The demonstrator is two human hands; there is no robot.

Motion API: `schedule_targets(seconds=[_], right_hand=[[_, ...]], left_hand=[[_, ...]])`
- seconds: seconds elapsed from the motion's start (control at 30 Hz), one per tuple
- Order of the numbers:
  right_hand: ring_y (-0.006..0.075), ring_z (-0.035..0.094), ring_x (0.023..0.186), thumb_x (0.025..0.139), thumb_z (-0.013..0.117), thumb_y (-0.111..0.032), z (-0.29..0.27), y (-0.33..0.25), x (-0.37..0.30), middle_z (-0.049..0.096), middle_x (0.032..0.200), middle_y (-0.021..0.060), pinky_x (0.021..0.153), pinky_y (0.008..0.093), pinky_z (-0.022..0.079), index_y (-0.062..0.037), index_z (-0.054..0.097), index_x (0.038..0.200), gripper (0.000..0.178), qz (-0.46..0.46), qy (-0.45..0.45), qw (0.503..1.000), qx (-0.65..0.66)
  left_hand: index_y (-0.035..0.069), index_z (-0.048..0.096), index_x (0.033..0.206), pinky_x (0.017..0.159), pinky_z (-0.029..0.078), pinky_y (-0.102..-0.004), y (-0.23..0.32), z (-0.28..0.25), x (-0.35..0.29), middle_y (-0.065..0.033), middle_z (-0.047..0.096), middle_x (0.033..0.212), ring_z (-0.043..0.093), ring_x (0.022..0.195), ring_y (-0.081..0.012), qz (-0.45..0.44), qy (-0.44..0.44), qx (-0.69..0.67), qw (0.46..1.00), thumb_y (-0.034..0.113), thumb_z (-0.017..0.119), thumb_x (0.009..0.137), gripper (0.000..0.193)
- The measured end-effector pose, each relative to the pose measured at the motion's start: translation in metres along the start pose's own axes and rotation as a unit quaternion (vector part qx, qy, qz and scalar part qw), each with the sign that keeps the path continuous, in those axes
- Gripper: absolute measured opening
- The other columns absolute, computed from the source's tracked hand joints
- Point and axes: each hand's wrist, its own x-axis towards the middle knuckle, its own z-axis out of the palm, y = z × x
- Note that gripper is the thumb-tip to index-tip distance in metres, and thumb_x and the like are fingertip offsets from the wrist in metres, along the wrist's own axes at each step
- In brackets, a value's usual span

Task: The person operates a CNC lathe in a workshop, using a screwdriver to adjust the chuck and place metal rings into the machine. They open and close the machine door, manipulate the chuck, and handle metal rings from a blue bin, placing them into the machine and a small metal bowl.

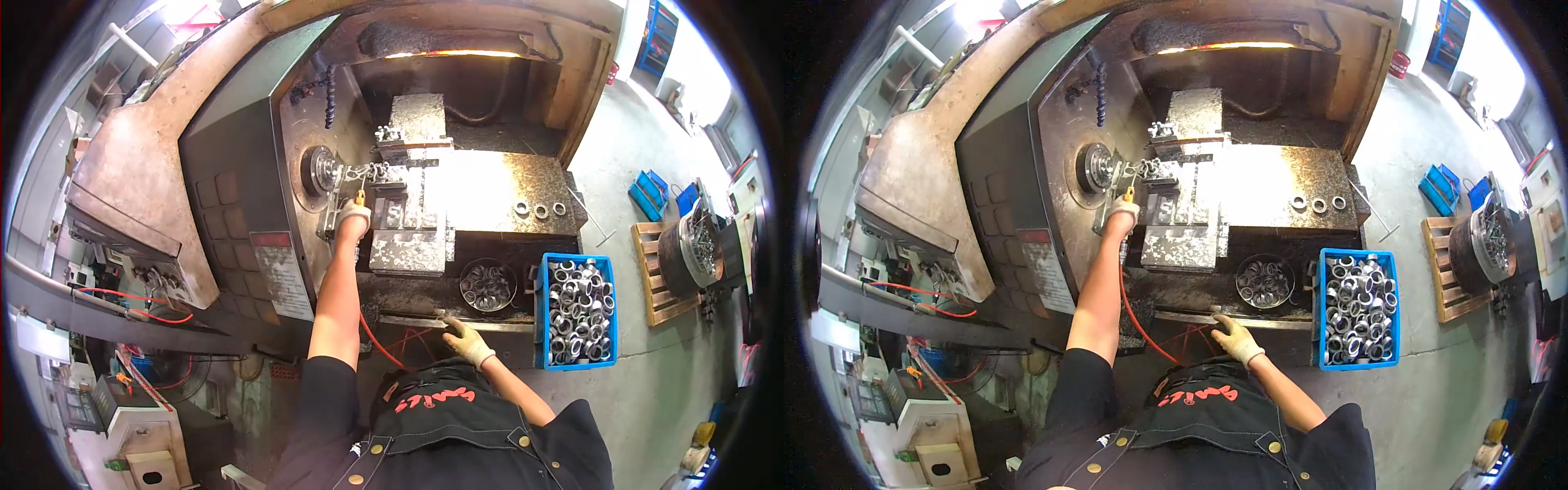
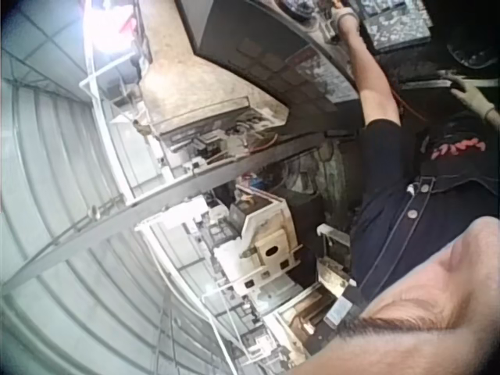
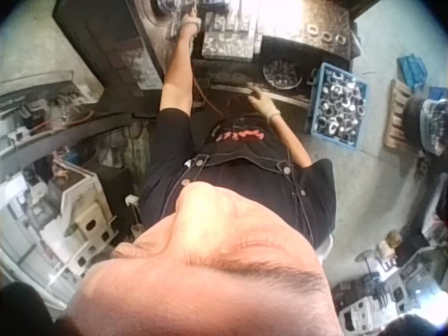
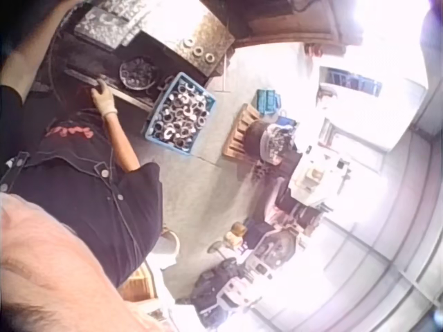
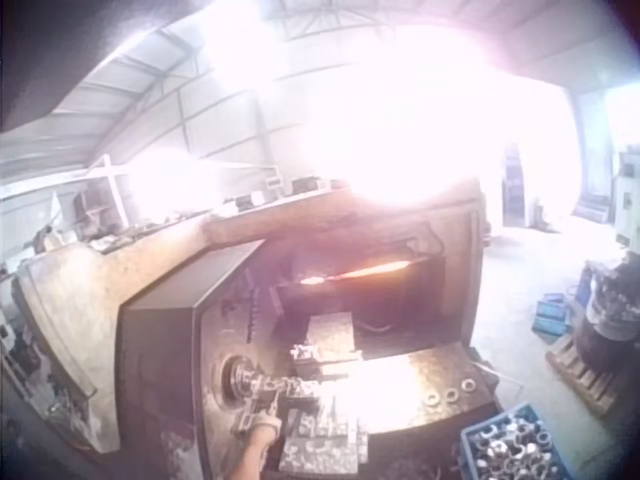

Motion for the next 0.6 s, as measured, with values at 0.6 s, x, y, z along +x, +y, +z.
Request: schedule_targets(seconds=[0.6], right_hand=[[0.0195,0.056,0.079,0.079,0.058,-0.025,-0.01,0.016,-0.013,0.058,0.098,0.0127,0.07,0.0301,0.046,-0.0059,0.048,0.118,0.044,-0.032,0.033,0.997,-0.064]], left_hand=[[0.007,0.058,0.096,0.072,0.044,-0.042,0.012,-0.007,-0.006,-0.02,0.061,0.088,0.058,0.085,-0.0364,0.017,0.04,0.008,0.999,0.017,0.049,0.072,0.027]])
